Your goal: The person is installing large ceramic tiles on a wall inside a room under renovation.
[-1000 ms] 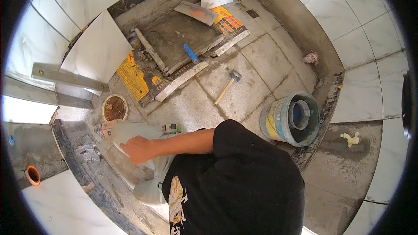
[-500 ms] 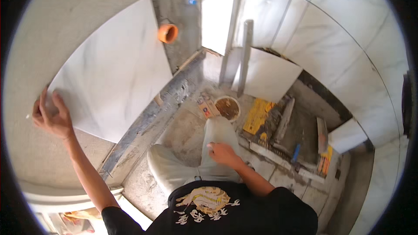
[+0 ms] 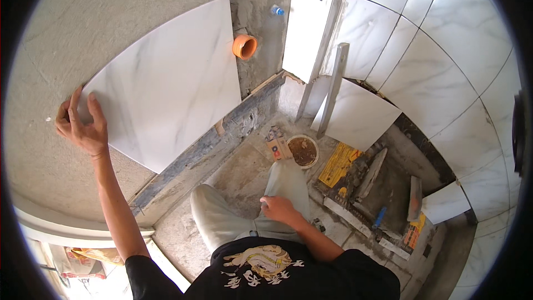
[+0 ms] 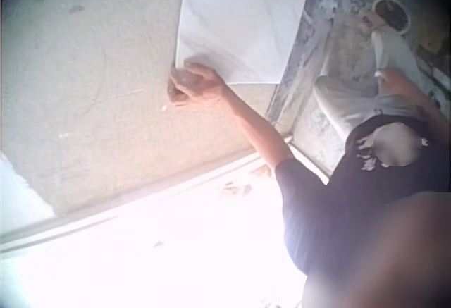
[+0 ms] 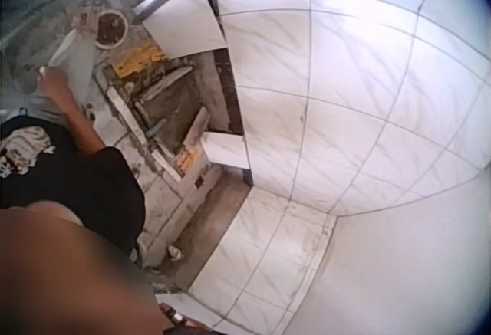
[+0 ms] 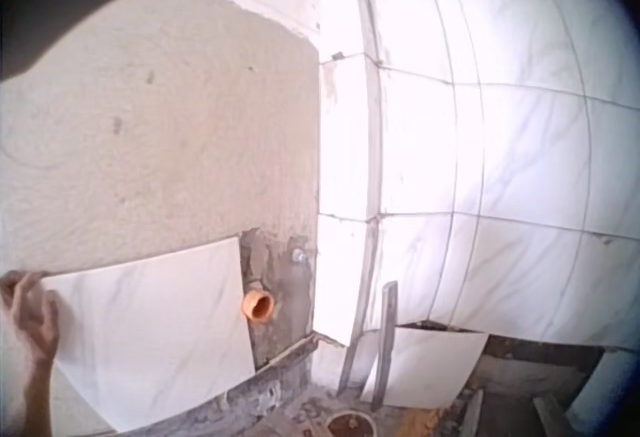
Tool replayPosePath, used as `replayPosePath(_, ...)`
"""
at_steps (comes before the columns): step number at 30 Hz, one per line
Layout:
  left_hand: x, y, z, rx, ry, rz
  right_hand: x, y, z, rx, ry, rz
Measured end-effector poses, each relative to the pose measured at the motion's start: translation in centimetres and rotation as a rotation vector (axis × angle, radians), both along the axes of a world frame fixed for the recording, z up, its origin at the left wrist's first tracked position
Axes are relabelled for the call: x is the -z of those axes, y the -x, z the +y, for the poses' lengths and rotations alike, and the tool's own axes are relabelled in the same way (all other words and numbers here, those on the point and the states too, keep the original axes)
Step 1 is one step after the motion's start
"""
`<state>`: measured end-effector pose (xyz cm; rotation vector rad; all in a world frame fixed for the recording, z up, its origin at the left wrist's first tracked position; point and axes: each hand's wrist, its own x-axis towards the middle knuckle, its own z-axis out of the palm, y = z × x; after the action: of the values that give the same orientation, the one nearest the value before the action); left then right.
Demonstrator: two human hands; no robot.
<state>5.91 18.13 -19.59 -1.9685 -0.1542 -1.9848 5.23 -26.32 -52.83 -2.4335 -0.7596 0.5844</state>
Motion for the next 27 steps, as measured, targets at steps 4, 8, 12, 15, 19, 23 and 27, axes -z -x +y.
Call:
replayPosePath(4,-0.1,0.2,0.2,-0.028,-0.006,0.025,0.2,0.0,-0.4,0.047,-0.061,-0.052)
replayPosePath(8,0.1,0.2,0.8,-0.051,-0.003,0.016,0.5,-0.5,-0.5,0.011,-0.033,-0.016)
replayPosePath(12,0.0,0.4,0.9,-0.032,-0.014,0.018,0.4,-0.2,-0.7,0.041,-0.052,-0.024)
replayPosePath(15,0.1,0.1,1.4,-0.035,-0.071,0.024,-0.1,0.0,-1.2,0.084,-0.010,-0.019)
replayPosePath(19,0.2,0.6,2.9,-0.102,-0.082,0.061,0.1,-0.5,-1.1,0.067,0.022,-0.040)
replayPosePath(23,0.1,0.6,3.1,-0.099,-0.075,0.045,0.4,-0.6,-1.3,0.086,-0.014,-0.064)
replayPosePath(27,0.5,0.5,3.6,-0.159,-0.079,0.050,0.9,-0.9,-1.5,0.120,-0.023,-0.088)
